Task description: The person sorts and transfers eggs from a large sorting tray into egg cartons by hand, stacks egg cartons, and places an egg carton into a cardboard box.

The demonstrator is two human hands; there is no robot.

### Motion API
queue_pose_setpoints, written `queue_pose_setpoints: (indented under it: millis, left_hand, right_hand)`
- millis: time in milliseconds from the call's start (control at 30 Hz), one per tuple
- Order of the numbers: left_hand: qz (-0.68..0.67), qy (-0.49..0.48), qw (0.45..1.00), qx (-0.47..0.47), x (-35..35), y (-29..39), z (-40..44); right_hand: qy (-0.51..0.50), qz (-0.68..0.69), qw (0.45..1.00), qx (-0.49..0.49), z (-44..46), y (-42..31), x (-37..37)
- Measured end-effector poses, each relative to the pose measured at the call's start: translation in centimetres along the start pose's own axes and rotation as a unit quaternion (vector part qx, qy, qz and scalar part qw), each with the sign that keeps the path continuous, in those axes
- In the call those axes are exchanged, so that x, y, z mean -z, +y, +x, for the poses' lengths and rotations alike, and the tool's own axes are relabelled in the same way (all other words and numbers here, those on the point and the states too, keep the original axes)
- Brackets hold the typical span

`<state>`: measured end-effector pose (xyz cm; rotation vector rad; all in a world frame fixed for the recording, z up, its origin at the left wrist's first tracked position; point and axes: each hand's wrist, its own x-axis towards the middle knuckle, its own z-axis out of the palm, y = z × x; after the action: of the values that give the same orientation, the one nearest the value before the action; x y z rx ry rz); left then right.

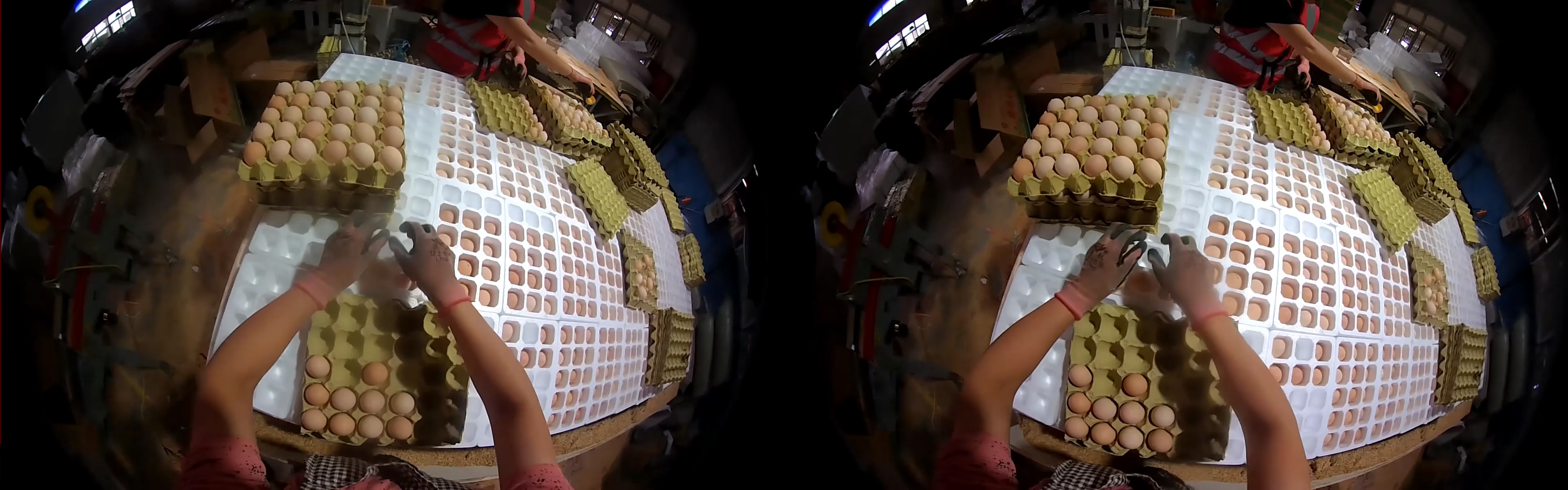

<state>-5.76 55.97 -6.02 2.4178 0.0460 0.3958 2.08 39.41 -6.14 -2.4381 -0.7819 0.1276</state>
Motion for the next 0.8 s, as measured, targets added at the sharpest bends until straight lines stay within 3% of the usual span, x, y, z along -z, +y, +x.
queue_pose_setpoints:
  millis: [33,100,167,200,300,367,400,467,500,567,633,667,700,733,767,800]
  left_hand:
    - [0.013,-0.029,0.999,0.014,-1.5,-0.2,0.7]
    - [0.025,-0.060,0.997,0.029,-2.9,-1.1,1.4]
    - [0.146,-0.097,0.980,-0.090,-3.6,-2.0,1.1]
    - [0.142,-0.068,0.982,-0.100,-2.8,-1.4,0.5]
    - [-0.059,-0.005,0.995,-0.080,2.6,0.0,-2.5]
    - [-0.059,-0.005,0.998,-0.009,6.2,1.1,-7.0]
    - [-0.126,-0.002,0.992,0.024,7.3,1.6,-9.8]
    - [-0.116,-0.012,0.991,0.060,7.9,2.2,-15.0]
    - [-0.058,-0.022,0.998,0.000,8.2,3.4,-16.5]
    - [0.047,-0.062,0.997,-0.006,7.4,5.7,-19.2]
    - [0.110,-0.107,0.986,-0.067,5.9,7.9,-19.4]
    - [0.139,-0.134,0.976,-0.104,5.0,7.9,-19.6]
    - [0.153,-0.147,0.971,-0.112,4.0,8.2,-19.5]
    - [0.158,-0.164,0.966,-0.123,3.4,8.7,-19.3]
    - [0.164,-0.182,0.960,-0.135,2.9,9.0,-19.2]
    - [0.166,-0.179,0.960,-0.140,1.9,8.4,-19.3]
  right_hand:
    - [-0.008,-0.025,0.999,-0.020,1.0,0.2,-0.2]
    - [-0.008,-0.059,0.998,0.035,1.9,2.2,-2.3]
    - [-0.009,-0.063,0.997,0.049,1.5,3.9,-2.8]
    - [-0.010,-0.064,0.996,0.064,0.8,4.2,-2.7]
    - [-0.044,0.111,0.989,0.086,-4.5,1.4,2.9]
    - [-0.163,0.123,0.972,0.113,-10.2,-0.4,6.5]
    - [-0.190,0.083,0.964,0.165,-13.0,-1.2,7.5]
    - [-0.211,-0.017,0.944,0.253,-18.5,-1.8,7.3]
    - [-0.210,-0.076,0.932,0.285,-20.9,-1.4,6.2]
    - [-0.162,-0.143,0.929,0.300,-23.4,0.1,4.3]
    - [-0.153,-0.056,0.947,0.277,-23.8,0.4,5.2]
    - [-0.139,0.022,0.967,0.210,-24.1,0.2,6.0]
    - [-0.134,0.021,0.968,0.209,-24.8,0.3,6.4]
    - [-0.111,0.310,0.942,0.066,-25.3,0.4,6.8]
    - [-0.077,0.569,0.815,-0.080,-25.8,0.5,7.2]
    - [-0.090,0.579,0.803,-0.106,-26.3,0.3,8.1]
